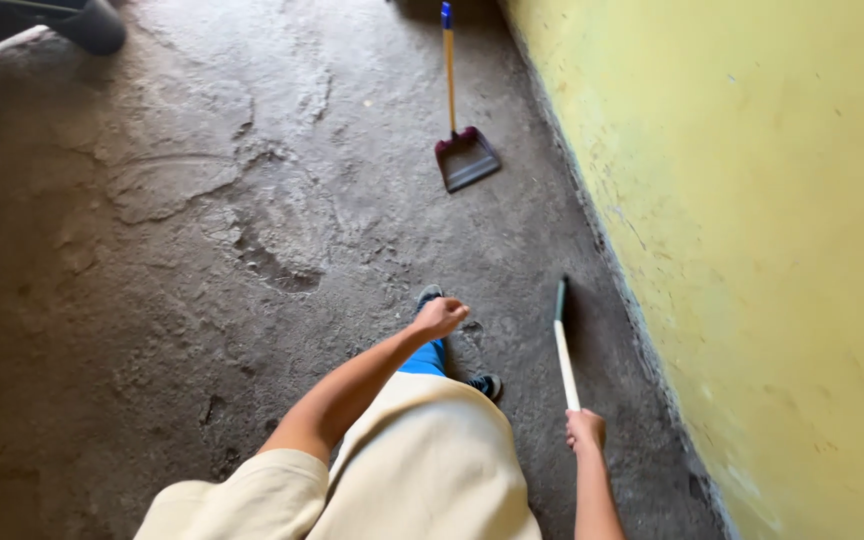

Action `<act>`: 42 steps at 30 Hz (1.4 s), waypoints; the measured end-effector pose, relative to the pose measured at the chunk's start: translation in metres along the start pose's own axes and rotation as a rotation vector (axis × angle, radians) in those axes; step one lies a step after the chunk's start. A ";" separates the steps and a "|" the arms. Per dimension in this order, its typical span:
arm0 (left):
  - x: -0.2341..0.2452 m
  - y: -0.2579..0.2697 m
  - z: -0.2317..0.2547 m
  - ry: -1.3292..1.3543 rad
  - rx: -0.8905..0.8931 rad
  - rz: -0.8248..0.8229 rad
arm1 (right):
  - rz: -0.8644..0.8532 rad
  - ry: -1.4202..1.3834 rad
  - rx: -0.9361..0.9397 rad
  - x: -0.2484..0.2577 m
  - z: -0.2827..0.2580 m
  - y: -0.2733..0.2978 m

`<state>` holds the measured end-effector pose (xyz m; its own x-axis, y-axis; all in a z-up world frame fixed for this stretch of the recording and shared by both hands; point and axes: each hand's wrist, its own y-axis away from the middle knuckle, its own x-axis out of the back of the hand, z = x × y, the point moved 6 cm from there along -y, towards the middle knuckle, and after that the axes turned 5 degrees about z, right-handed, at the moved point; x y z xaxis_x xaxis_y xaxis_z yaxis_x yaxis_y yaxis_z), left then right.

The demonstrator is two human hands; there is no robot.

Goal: Sweeping a concrete floor using a small broom and a dustpan.

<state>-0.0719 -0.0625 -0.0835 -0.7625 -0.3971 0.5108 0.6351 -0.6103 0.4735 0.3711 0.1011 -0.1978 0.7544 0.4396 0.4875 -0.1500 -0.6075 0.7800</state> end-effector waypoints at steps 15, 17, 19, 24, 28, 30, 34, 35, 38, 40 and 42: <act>-0.035 0.011 0.024 -0.092 -0.053 -0.143 | 0.112 -0.243 -0.126 0.114 0.108 -0.054; -0.040 0.014 0.027 -0.087 -0.049 -0.168 | 0.117 -0.214 -0.163 0.116 0.107 -0.059; -0.049 0.018 0.027 -0.081 -0.044 -0.192 | 0.122 -0.185 -0.200 0.109 0.104 -0.066; -0.064 0.018 0.033 -0.108 -0.073 -0.199 | -0.124 -0.134 -0.181 0.022 0.079 -0.078; -0.072 0.016 0.043 -0.071 -0.067 -0.202 | -0.154 -0.094 -0.127 -0.009 0.043 -0.010; -0.070 0.020 0.049 -0.062 -0.048 -0.230 | -0.175 -0.173 -0.151 -0.005 0.039 0.006; -0.082 0.015 0.047 -0.116 -0.052 -0.245 | -0.307 -0.484 -0.293 0.043 0.091 -0.036; -0.087 0.014 0.045 -0.099 -0.051 -0.245 | -0.315 -0.485 -0.310 0.058 0.103 -0.039; -0.095 0.017 0.046 -0.073 -0.040 -0.267 | -0.348 -0.455 -0.408 0.098 0.140 -0.040; -0.100 0.018 0.050 -0.059 -0.029 -0.284 | -0.374 -0.418 -0.485 0.123 0.154 -0.039; -0.105 0.020 0.054 -0.103 -0.083 -0.283 | -0.500 -0.344 -0.777 0.140 0.170 -0.025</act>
<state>0.0276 0.0044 -0.0893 -0.8883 -0.1349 0.4390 0.3840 -0.7424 0.5489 0.5892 0.0655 -0.2156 0.9716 0.2363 -0.0132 -0.0486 0.2536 0.9661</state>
